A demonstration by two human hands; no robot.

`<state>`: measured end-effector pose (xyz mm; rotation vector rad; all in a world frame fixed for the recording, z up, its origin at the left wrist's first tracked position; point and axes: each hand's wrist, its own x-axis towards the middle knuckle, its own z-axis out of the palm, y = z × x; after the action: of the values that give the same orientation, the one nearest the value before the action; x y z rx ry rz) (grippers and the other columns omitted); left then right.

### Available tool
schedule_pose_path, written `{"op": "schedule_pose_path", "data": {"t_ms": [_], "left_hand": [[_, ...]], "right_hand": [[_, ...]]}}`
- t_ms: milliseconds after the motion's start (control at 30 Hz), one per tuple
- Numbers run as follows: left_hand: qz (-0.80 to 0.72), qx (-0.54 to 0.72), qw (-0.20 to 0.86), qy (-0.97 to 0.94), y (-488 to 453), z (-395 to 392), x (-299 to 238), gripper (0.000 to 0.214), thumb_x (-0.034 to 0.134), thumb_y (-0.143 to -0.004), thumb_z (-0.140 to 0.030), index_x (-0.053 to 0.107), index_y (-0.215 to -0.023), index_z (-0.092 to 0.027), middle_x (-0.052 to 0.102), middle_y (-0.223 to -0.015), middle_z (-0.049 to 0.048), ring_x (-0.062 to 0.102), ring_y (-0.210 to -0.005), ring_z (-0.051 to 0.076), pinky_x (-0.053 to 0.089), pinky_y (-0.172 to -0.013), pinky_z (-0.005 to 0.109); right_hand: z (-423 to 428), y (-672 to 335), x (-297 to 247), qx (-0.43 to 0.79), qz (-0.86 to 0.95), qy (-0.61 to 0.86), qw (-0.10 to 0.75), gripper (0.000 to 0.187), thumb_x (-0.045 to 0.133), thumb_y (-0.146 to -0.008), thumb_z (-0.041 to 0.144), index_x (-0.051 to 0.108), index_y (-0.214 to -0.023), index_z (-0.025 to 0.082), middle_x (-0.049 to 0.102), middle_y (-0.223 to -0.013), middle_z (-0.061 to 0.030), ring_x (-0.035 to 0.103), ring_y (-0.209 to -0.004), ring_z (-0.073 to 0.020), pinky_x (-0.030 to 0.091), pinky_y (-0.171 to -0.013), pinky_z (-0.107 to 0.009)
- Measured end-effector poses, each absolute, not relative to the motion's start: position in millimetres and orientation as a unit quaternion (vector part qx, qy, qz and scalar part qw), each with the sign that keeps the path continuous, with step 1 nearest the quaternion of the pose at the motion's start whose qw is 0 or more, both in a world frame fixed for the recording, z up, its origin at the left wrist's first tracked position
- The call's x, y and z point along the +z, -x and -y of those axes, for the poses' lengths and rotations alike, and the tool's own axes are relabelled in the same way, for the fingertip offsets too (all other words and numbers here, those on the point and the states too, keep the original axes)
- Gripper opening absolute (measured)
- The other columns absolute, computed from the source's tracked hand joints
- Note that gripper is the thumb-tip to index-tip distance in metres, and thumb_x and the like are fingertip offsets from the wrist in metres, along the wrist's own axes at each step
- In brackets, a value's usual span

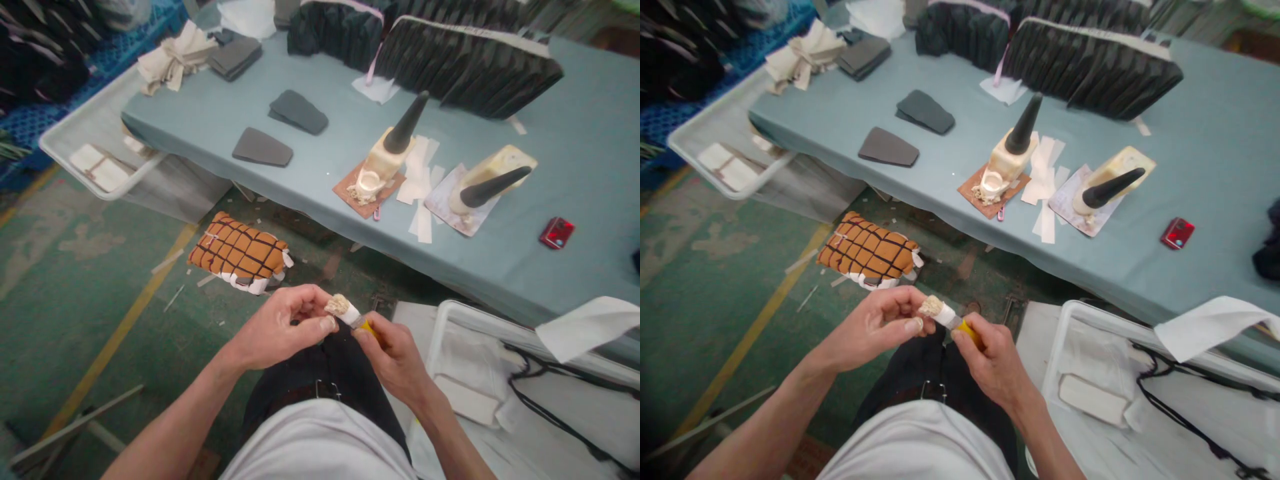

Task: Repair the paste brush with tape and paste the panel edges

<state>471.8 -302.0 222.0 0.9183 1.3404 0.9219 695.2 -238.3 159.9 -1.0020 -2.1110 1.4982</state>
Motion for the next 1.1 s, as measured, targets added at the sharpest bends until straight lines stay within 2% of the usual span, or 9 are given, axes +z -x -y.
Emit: {"op": "schedule_pose_path", "data": {"t_ms": [167, 333, 500, 600, 767, 867, 967, 1100], "left_hand": [[-0.623, 0.353, 0.519, -0.467, -477.9, 285.7, 234.1, 0.008, 0.069, -0.081, -0.024, 0.069, -0.079, -0.016, 0.068, -0.072, 0.0004, 0.059, -0.066, 0.013, 0.047, -0.063, 0.023], [-0.620, 0.359, 0.561, -0.415, -482.2, 272.9, 228.2, 0.014, 0.067, -0.080, -0.025, 0.068, -0.070, -0.016, 0.066, -0.061, 0.0003, 0.055, -0.056, 0.011, 0.040, -0.053, 0.020], [-0.568, 0.360, 0.658, -0.339, -478.2, 270.7, 213.5, 0.021, 0.074, -0.081, -0.035, 0.071, -0.077, -0.015, 0.074, -0.064, 0.0046, 0.064, -0.055, 0.013, 0.051, -0.057, 0.021], [-0.548, 0.354, 0.665, -0.363, -471.5, 272.7, 209.0, 0.023, 0.073, -0.086, -0.038, 0.074, -0.085, -0.014, 0.077, -0.069, 0.0056, 0.067, -0.059, 0.014, 0.052, -0.059, 0.021], [-0.595, 0.299, 0.561, -0.492, -460.0, 275.8, 211.6, 0.022, 0.060, -0.094, -0.029, 0.073, -0.085, -0.015, 0.073, -0.069, 0.0027, 0.062, -0.063, 0.013, 0.045, -0.059, 0.021], [-0.604, 0.300, 0.524, -0.520, -454.5, 279.5, 215.8, 0.021, 0.054, -0.096, -0.025, 0.071, -0.088, -0.017, 0.072, -0.074, 0.0020, 0.063, -0.068, 0.014, 0.046, -0.063, 0.022], [-0.615, 0.321, 0.484, -0.533, -451.6, 284.5, 219.6, 0.011, 0.059, -0.090, -0.024, 0.068, -0.091, -0.018, 0.071, -0.082, 0.0014, 0.065, -0.073, 0.015, 0.049, -0.070, 0.024], [-0.651, 0.319, 0.365, -0.584, -454.0, 291.8, 222.8, 0.006, 0.067, -0.082, -0.025, 0.063, -0.085, -0.020, 0.065, -0.075, -0.0020, 0.058, -0.067, 0.013, 0.044, -0.065, 0.025]], "right_hand": [[218.6, -704.8, 172.6, 0.465, 0.804, 0.320, 0.186, 0.025, 0.057, -0.101, 0.032, 0.059, -0.078, 0.022, 0.049, -0.057, 0.0067, 0.042, -0.048, -0.0091, 0.031, -0.048, -0.023], [208.9, -708.0, 178.8, 0.447, 0.823, 0.308, 0.165, 0.025, 0.057, -0.099, 0.029, 0.057, -0.076, 0.023, 0.050, -0.056, 0.0064, 0.042, -0.047, -0.0095, 0.031, -0.048, -0.023], [206.4, -711.1, 176.7, 0.480, 0.807, 0.313, 0.140, 0.030, 0.055, -0.100, 0.031, 0.051, -0.071, 0.024, 0.048, -0.055, 0.0067, 0.041, -0.047, -0.0092, 0.029, -0.047, -0.023], [205.7, -711.7, 175.0, 0.484, 0.806, 0.318, 0.123, 0.030, 0.055, -0.101, 0.033, 0.053, -0.072, 0.024, 0.049, -0.054, 0.0064, 0.041, -0.046, -0.0096, 0.029, -0.047, -0.024], [205.9, -707.6, 174.1, 0.431, 0.839, 0.309, 0.121, 0.028, 0.055, -0.102, 0.034, 0.059, -0.076, 0.023, 0.055, -0.057, 0.0047, 0.047, -0.047, -0.0103, 0.033, -0.051, -0.024], [207.1, -705.2, 174.6, 0.393, 0.860, 0.301, 0.125, 0.028, 0.055, -0.103, 0.033, 0.060, -0.078, 0.023, 0.057, -0.057, 0.0047, 0.048, -0.046, -0.0101, 0.033, -0.051, -0.024], [209.4, -703.9, 176.4, 0.361, 0.875, 0.294, 0.132, 0.028, 0.054, -0.104, 0.033, 0.061, -0.079, 0.023, 0.058, -0.057, 0.0044, 0.050, -0.045, -0.0100, 0.032, -0.050, -0.023], [214.4, -701.4, 180.0, 0.319, 0.890, 0.293, 0.142, 0.028, 0.053, -0.106, 0.034, 0.065, -0.084, 0.022, 0.061, -0.057, 0.0029, 0.053, -0.045, -0.0107, 0.032, -0.050, -0.024]]}}
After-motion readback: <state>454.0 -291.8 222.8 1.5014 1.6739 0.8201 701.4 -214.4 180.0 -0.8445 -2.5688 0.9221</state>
